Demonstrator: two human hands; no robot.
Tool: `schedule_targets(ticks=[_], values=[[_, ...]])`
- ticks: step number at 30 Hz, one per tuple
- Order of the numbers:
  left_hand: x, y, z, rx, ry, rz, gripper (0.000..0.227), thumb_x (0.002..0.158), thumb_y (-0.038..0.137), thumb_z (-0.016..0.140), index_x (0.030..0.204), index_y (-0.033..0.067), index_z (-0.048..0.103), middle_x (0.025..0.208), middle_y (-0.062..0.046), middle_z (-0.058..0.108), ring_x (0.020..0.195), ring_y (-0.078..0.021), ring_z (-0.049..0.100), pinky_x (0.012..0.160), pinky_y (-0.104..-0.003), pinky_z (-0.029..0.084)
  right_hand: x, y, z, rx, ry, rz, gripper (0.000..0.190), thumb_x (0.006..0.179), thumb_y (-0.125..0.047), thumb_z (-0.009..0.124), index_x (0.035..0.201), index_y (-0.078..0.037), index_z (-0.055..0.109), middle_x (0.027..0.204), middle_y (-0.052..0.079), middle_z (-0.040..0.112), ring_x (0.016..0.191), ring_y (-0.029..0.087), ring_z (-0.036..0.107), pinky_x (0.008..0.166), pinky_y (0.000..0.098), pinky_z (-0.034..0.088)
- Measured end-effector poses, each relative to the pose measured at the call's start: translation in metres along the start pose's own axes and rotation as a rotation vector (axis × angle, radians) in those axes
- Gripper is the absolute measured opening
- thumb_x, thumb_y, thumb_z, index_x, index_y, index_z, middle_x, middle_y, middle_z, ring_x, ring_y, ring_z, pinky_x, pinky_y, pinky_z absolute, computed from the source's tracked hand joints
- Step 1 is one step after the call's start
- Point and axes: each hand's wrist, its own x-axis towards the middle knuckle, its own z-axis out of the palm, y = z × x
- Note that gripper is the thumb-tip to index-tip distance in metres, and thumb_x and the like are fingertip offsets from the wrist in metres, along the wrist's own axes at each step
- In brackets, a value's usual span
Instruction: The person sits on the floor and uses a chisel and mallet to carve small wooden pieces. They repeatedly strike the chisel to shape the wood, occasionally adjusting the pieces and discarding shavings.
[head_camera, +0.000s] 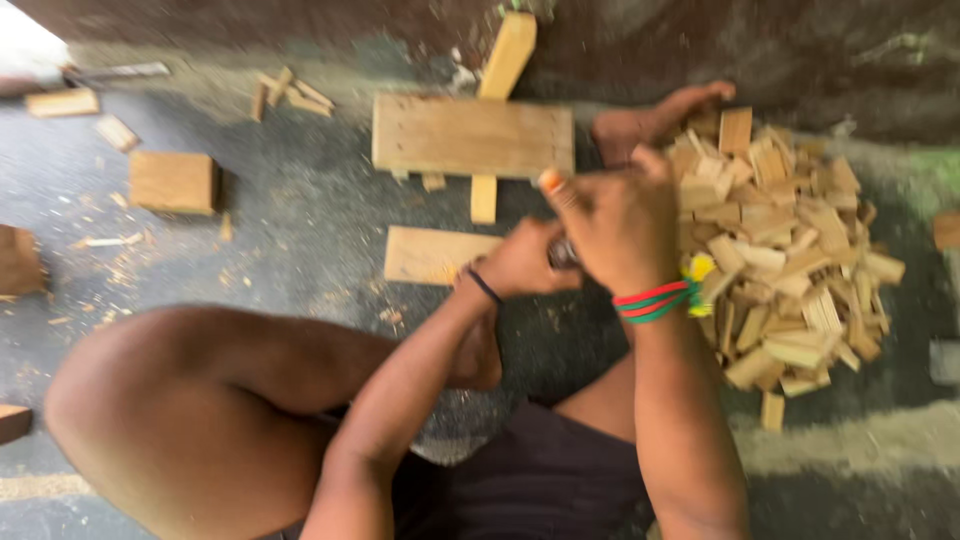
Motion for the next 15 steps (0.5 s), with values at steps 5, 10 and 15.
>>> schedule_targets(ticks=[5,10,15], values=[[0.018,-0.017,-0.016,0.082,0.067,0.146,0.047,0.074,0.024,0.083,0.112,0.0009,0.066,0.102,-0.021,0.073,0.097,-0.0344,0.073,0.088,-0.042,0.058,0.018,-0.040,-0.018,0.270,0.116,-0.118,0.063,0.105,-0.057,0.044,0.079,-0.009,0.076,0.066,0.009,0.069,0.066,0.031,0.066,0.106,0.0499,0.037],[0.005,-0.028,0.000,0.043,0.180,0.392,0.033,0.081,0.017,0.082,0.107,0.0020,0.066,0.101,-0.018,0.073,0.093,-0.0370,0.071,0.084,-0.042,0.057,0.007,-0.033,0.020,0.208,0.050,-0.080,0.045,0.107,-0.040,0.054,0.085,-0.007,0.075,0.080,0.009,0.074,0.088,0.028,0.071,0.118,0.0537,0.031],[0.001,-0.016,-0.023,0.039,0.293,0.090,0.036,0.076,0.020,0.085,0.100,0.0008,0.067,0.084,-0.012,0.073,0.077,-0.0251,0.071,0.072,-0.034,0.058,-0.023,0.026,0.049,0.471,0.325,-0.126,0.035,0.109,-0.032,0.052,0.113,-0.006,0.075,0.108,0.009,0.078,0.098,0.023,0.074,0.104,0.0443,0.046]])
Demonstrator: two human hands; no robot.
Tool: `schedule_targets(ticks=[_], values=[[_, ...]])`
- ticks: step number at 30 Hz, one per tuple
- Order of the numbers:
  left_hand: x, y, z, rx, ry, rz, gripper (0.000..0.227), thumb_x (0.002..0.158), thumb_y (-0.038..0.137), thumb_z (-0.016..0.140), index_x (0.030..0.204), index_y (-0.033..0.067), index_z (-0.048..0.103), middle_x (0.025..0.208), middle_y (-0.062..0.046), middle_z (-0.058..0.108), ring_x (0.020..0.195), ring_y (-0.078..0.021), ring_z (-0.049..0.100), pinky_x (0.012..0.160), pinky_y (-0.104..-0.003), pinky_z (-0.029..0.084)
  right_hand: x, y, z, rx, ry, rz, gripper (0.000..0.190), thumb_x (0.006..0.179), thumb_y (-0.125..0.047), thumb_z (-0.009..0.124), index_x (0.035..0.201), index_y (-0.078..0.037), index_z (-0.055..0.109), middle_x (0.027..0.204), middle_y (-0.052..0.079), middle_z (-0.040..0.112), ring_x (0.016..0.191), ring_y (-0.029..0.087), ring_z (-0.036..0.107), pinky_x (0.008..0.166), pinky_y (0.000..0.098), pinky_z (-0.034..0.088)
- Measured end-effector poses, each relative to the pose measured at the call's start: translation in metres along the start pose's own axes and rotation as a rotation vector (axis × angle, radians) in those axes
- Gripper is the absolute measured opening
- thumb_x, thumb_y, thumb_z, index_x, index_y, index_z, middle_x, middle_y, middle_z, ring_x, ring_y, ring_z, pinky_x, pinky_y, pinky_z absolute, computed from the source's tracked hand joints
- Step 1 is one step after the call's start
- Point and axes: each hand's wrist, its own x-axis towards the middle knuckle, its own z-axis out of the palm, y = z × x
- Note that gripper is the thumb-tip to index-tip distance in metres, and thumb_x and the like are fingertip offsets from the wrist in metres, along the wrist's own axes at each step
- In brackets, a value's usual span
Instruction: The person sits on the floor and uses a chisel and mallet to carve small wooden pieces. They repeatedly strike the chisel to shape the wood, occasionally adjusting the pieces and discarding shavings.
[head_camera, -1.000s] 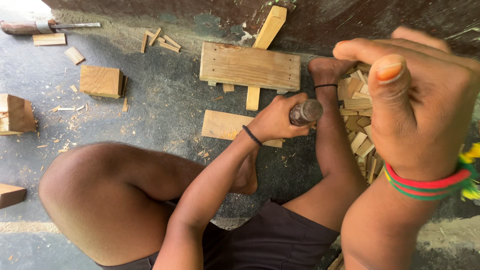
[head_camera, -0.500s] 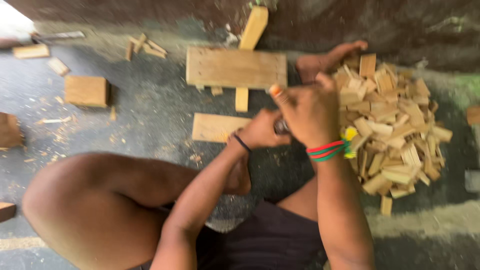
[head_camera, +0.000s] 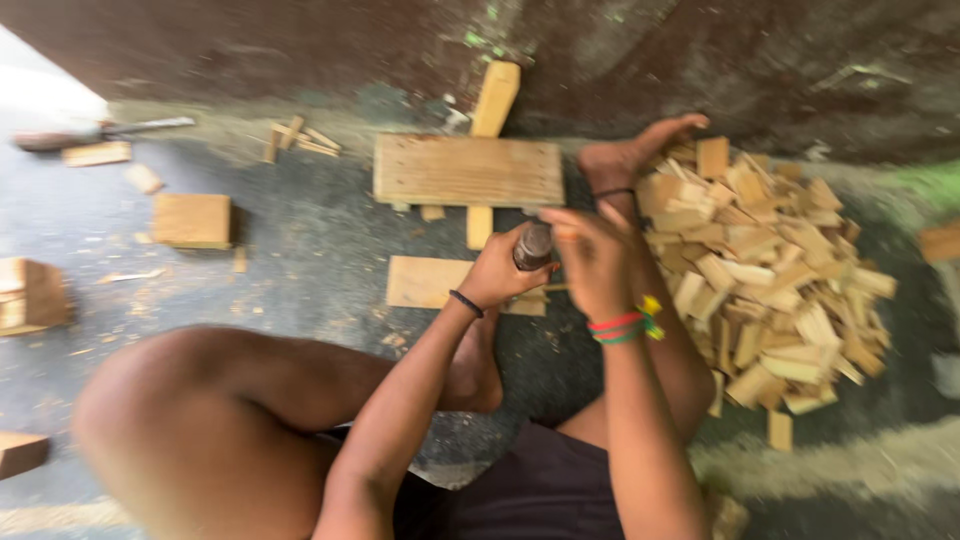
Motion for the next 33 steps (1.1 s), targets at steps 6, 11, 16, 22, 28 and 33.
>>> schedule_targets(ticks=[6,11,16,22,28,33], values=[[0.008,0.030,-0.030,-0.238,0.173,-0.097,0.018,0.084,0.013,0.082,0.092,0.0053,0.068,0.083,-0.004,0.073,0.073,-0.0105,0.070,0.067,-0.028,0.059,-0.071,0.113,0.033,0.044,-0.022,0.383,0.024,0.098,-0.022,0.069,0.116,-0.007,0.073,0.108,0.012,0.076,0.091,0.027,0.074,0.080,0.0374,0.057],[0.008,0.053,-0.070,-0.374,0.281,0.011,0.021,0.085,0.004,0.078,0.093,0.0038,0.059,0.082,-0.004,0.067,0.071,-0.0115,0.064,0.065,-0.028,0.055,-0.097,0.160,0.081,-0.405,-0.455,0.138,0.072,0.078,-0.028,0.082,0.144,-0.018,0.056,0.145,0.017,0.054,0.126,0.041,0.056,0.099,0.0583,0.044],[0.013,0.065,-0.092,-0.195,0.396,0.086,0.023,0.086,0.002,0.079,0.097,0.0030,0.058,0.087,-0.006,0.068,0.079,-0.0120,0.064,0.073,-0.029,0.055,-0.092,0.162,0.103,-0.552,-0.680,-0.030,0.091,0.056,-0.040,0.088,0.140,-0.027,0.056,0.153,0.015,0.047,0.138,0.041,0.046,0.105,0.0698,0.030],[0.005,0.057,-0.116,-0.260,0.435,-0.011,0.022,0.084,0.003,0.078,0.094,0.0038,0.058,0.083,-0.004,0.068,0.072,-0.0107,0.065,0.066,-0.028,0.055,-0.105,0.186,0.097,-0.604,-0.546,0.041,0.031,0.083,-0.028,0.080,0.113,-0.024,0.074,0.108,-0.002,0.070,0.107,0.024,0.066,0.099,0.0520,0.043],[0.007,0.052,-0.115,-0.102,0.349,0.013,0.020,0.081,0.002,0.079,0.089,0.0030,0.061,0.079,-0.004,0.068,0.071,-0.0100,0.063,0.067,-0.027,0.053,-0.099,0.176,0.085,-0.480,-0.371,0.067,0.037,0.076,-0.032,0.084,0.108,-0.018,0.076,0.098,0.000,0.072,0.096,0.024,0.068,0.088,0.0458,0.045],[0.002,0.060,-0.117,-0.102,0.326,0.008,0.022,0.080,0.003,0.080,0.088,0.0036,0.059,0.079,-0.004,0.068,0.072,-0.0096,0.063,0.067,-0.027,0.054,-0.083,0.133,0.105,-0.381,-0.388,0.047,0.045,0.073,-0.034,0.086,0.112,-0.016,0.075,0.107,0.002,0.071,0.102,0.025,0.066,0.092,0.0468,0.043]])
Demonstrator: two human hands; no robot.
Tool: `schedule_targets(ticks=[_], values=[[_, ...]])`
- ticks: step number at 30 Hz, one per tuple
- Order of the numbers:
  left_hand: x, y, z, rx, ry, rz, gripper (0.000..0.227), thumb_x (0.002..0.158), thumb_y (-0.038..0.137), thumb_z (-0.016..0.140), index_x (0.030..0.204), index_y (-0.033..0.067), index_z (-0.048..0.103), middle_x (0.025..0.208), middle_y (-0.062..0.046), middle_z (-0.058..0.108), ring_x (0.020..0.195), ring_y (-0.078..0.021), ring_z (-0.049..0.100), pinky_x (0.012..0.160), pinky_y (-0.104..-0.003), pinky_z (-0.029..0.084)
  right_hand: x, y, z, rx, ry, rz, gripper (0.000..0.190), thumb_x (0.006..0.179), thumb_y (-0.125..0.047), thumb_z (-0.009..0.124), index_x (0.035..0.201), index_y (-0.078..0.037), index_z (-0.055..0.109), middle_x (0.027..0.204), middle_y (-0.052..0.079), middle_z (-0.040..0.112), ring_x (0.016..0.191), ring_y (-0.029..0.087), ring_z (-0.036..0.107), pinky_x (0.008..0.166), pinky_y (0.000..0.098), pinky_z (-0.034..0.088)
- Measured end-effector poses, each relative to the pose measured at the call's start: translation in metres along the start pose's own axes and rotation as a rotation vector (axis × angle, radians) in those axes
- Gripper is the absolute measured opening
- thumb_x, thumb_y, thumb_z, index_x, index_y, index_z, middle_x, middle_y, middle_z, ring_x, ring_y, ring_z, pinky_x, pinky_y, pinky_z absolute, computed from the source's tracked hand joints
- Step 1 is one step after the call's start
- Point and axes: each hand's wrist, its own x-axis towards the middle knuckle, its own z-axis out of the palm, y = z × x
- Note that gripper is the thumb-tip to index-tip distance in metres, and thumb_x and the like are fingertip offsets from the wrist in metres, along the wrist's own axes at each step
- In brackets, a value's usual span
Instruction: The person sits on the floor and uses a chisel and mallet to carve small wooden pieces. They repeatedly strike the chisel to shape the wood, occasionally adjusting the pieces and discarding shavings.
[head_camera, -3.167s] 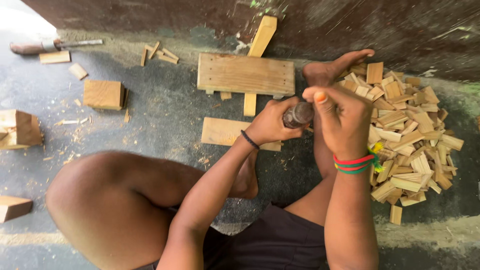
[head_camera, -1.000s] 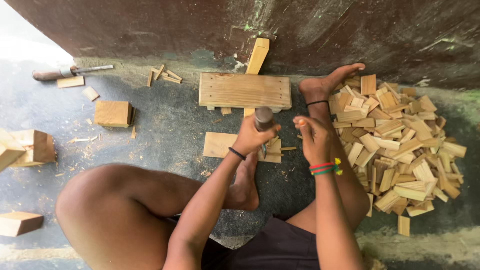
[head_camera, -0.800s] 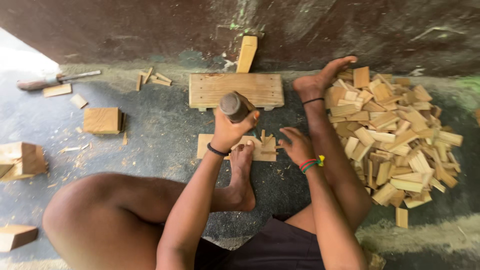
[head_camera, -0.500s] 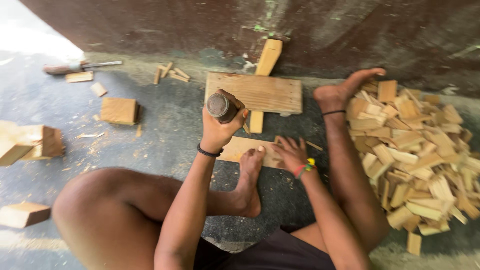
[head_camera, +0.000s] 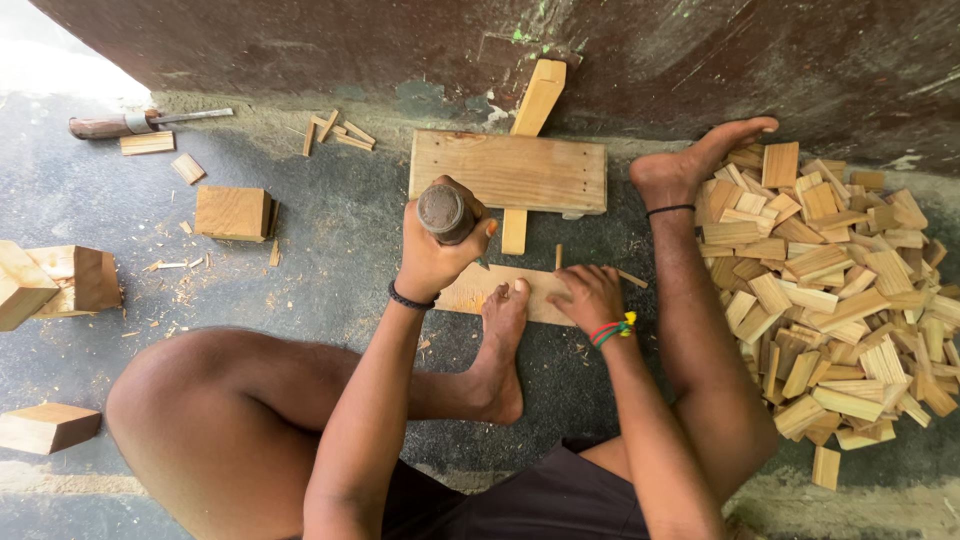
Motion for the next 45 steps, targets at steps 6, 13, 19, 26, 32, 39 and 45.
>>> schedule_targets(ticks=[6,13,19,26,32,39,45], values=[[0.003,0.011,-0.002,-0.074,-0.001,0.005,0.022,0.081,0.002,0.079,0.089,0.0036,0.058,0.081,-0.005,0.070,0.074,-0.0091,0.064,0.068,-0.027,0.054,0.013,-0.031,0.021,0.078,0.062,-0.094,0.051,0.068,-0.026,0.084,0.116,-0.015,0.075,0.117,0.005,0.068,0.116,0.029,0.056,0.098,0.0523,0.039],[0.001,0.009,-0.003,0.001,-0.016,0.015,0.022,0.081,0.002,0.079,0.088,0.0033,0.058,0.078,-0.005,0.070,0.069,-0.0093,0.063,0.064,-0.026,0.053,0.001,-0.014,0.030,-0.066,0.094,-0.008,0.011,0.083,-0.025,0.080,0.091,-0.019,0.075,0.107,-0.005,0.071,0.111,0.022,0.061,0.108,0.0518,0.038],[-0.003,0.029,0.008,-0.001,0.014,0.087,0.023,0.080,0.002,0.081,0.090,0.0028,0.061,0.080,-0.006,0.069,0.072,-0.0103,0.064,0.066,-0.027,0.053,0.015,-0.026,0.024,-0.049,0.101,0.082,0.045,0.083,-0.053,0.077,0.108,-0.016,0.073,0.099,0.005,0.071,0.097,0.029,0.062,0.089,0.0530,0.039],[-0.035,0.068,-0.010,-0.070,0.072,0.129,0.026,0.080,0.006,0.083,0.091,0.0036,0.059,0.080,-0.005,0.070,0.069,-0.0107,0.064,0.064,-0.027,0.054,0.010,-0.067,0.069,-0.080,-0.069,0.101,0.044,0.082,-0.051,0.076,0.100,-0.012,0.068,0.090,0.012,0.073,0.087,0.037,0.069,0.076,0.0556,0.048],[-0.020,0.073,-0.031,0.029,0.116,0.187,0.023,0.082,0.008,0.083,0.090,0.0035,0.061,0.081,-0.005,0.070,0.072,-0.0109,0.066,0.067,-0.027,0.055,-0.007,-0.014,0.080,0.113,-0.009,0.133,0.014,0.087,-0.027,0.070,0.087,-0.013,0.071,0.085,0.012,0.073,0.077,0.038,0.069,0.066,0.0500,0.054],[-0.006,0.047,-0.005,0.093,0.019,0.137,0.020,0.079,0.009,0.083,0.084,0.0059,0.063,0.074,-0.003,0.070,0.066,-0.0109,0.066,0.062,-0.027,0.055,0.023,0.033,0.050,0.081,-0.045,0.505,0.041,0.090,-0.054,0.065,0.086,-0.013,0.072,0.083,0.014,0.074,0.079,0.042,0.070,0.066,0.0524,0.053],[-0.012,0.024,-0.019,0.190,-0.022,0.163,0.027,0.076,0.011,0.085,0.084,0.0074,0.058,0.073,-0.004,0.069,0.062,-0.0117,0.067,0.061,-0.027,0.053,0.054,0.000,0.066,0.046,-0.262,0.631,0.060,0.088,-0.072,0.064,0.087,-0.013,0.074,0.085,0.017,0.073,0.083,0.042,0.071,0.069,0.0517,0.055]])
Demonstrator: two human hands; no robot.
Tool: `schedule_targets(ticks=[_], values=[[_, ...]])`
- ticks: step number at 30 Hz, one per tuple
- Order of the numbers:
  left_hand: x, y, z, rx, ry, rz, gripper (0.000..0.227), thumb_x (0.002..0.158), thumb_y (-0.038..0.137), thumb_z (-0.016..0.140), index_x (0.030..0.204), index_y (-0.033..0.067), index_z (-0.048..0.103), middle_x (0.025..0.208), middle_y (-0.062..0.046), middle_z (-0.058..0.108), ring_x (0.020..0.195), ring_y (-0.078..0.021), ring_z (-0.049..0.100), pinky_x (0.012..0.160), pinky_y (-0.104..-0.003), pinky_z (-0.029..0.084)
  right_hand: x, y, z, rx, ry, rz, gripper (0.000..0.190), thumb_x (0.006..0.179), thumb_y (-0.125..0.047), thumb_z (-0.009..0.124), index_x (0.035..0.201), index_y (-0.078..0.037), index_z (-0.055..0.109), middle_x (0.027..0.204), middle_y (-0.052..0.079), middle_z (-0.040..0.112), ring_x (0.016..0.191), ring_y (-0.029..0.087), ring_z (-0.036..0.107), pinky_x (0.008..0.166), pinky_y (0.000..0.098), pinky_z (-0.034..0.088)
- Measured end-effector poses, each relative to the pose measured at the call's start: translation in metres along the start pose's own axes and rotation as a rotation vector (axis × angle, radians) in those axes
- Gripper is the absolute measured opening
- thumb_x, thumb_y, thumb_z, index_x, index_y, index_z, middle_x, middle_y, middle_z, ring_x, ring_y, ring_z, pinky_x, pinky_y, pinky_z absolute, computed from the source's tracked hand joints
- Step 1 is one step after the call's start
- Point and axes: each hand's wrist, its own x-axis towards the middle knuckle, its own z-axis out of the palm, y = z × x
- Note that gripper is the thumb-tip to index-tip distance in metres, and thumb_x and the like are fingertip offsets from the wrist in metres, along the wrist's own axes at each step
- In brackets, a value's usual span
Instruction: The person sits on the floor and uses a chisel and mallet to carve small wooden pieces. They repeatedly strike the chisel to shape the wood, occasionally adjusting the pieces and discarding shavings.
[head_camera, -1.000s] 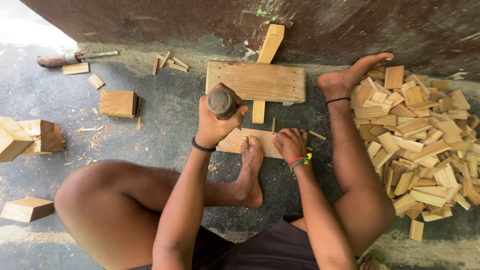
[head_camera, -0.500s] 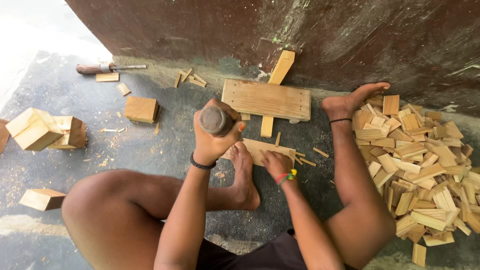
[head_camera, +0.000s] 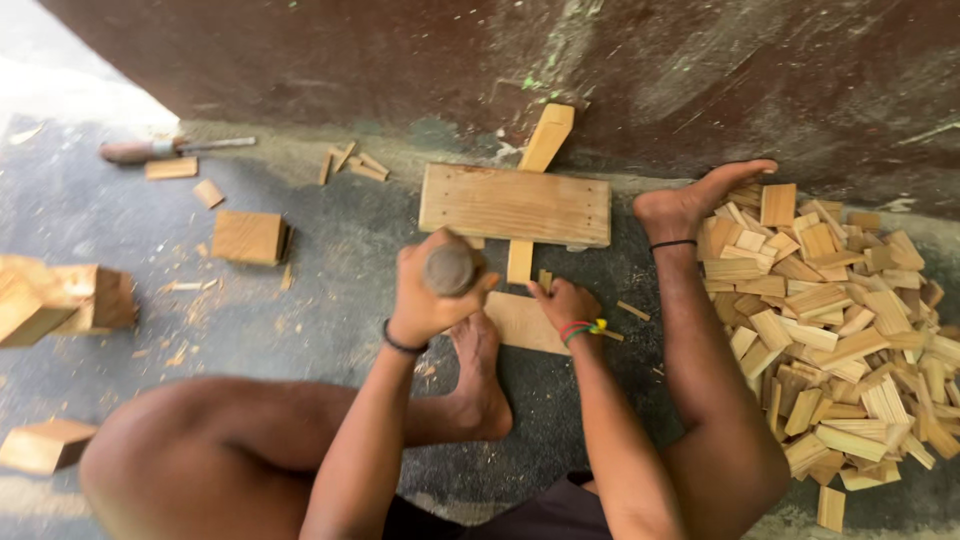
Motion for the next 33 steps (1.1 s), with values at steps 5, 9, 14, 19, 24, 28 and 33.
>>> schedule_targets(ticks=[5,9,14,19,24,28,33], values=[[0.004,0.003,-0.001,-0.046,0.030,-0.028,0.024,0.076,0.008,0.082,0.088,0.0065,0.062,0.076,-0.004,0.071,0.064,-0.0127,0.068,0.061,-0.026,0.055,0.010,-0.004,-0.007,0.009,0.008,-0.140,0.045,0.089,-0.059,0.067,0.089,-0.014,0.071,0.085,0.013,0.074,0.081,0.040,0.070,0.067,0.0513,0.054],[0.003,0.011,-0.003,-0.083,-0.002,0.003,0.024,0.076,0.006,0.081,0.090,0.0065,0.062,0.082,-0.006,0.073,0.069,-0.0133,0.071,0.065,-0.026,0.057,0.005,0.011,-0.015,-0.133,0.001,-0.236,0.028,0.095,-0.043,0.069,0.088,-0.015,0.071,0.085,0.012,0.073,0.080,0.038,0.069,0.067,0.0501,0.053],[0.004,0.009,0.000,-0.074,-0.003,0.016,0.024,0.076,0.006,0.083,0.088,0.0075,0.062,0.081,-0.006,0.072,0.068,-0.0137,0.071,0.065,-0.027,0.057,-0.013,0.091,-0.030,0.097,0.323,-0.133,0.032,0.096,-0.047,0.065,0.103,-0.016,0.072,0.104,0.009,0.075,0.093,0.034,0.071,0.076,0.0460,0.055],[0.002,0.009,0.006,-0.103,-0.031,0.039,0.026,0.076,0.007,0.084,0.089,0.0080,0.062,0.083,-0.005,0.073,0.070,-0.0138,0.072,0.067,-0.027,0.058,-0.027,0.135,0.002,-0.049,0.453,-0.140,0.076,0.095,-0.060,0.061,0.145,-0.004,0.051,0.152,0.029,0.044,0.140,0.047,0.038,0.113,0.0599,0.029],[0.005,0.010,0.016,-0.085,-0.079,0.029,0.025,0.075,0.009,0.083,0.087,0.0084,0.061,0.077,-0.004,0.070,0.067,-0.0134,0.071,0.066,-0.027,0.057,-0.040,0.097,0.048,-0.049,0.531,-0.122,0.090,0.092,-0.069,0.058,0.154,-0.006,0.044,0.160,0.030,0.034,0.151,0.050,0.024,0.119,0.0663,0.014],[0.004,0.008,0.013,-0.063,-0.074,-0.007,0.025,0.074,0.008,0.084,0.085,0.0077,0.061,0.076,-0.004,0.069,0.066,-0.0151,0.070,0.065,-0.028,0.055,-0.044,0.075,0.057,-0.112,0.632,-0.128,0.076,0.086,-0.063,0.066,0.140,-0.010,0.056,0.148,0.021,0.050,0.140,0.042,0.041,0.113,0.0623,0.028],[0.004,0.005,0.006,-0.069,-0.042,0.008,0.027,0.075,0.010,0.084,0.087,0.0078,0.061,0.078,-0.005,0.070,0.067,-0.0145,0.070,0.065,-0.027,0.056,-0.039,0.094,0.037,-0.126,0.676,-0.185,0.043,0.093,-0.045,0.074,0.123,-0.013,0.068,0.114,0.013,0.063,0.107,0.036,0.058,0.090,0.0519,0.047]])
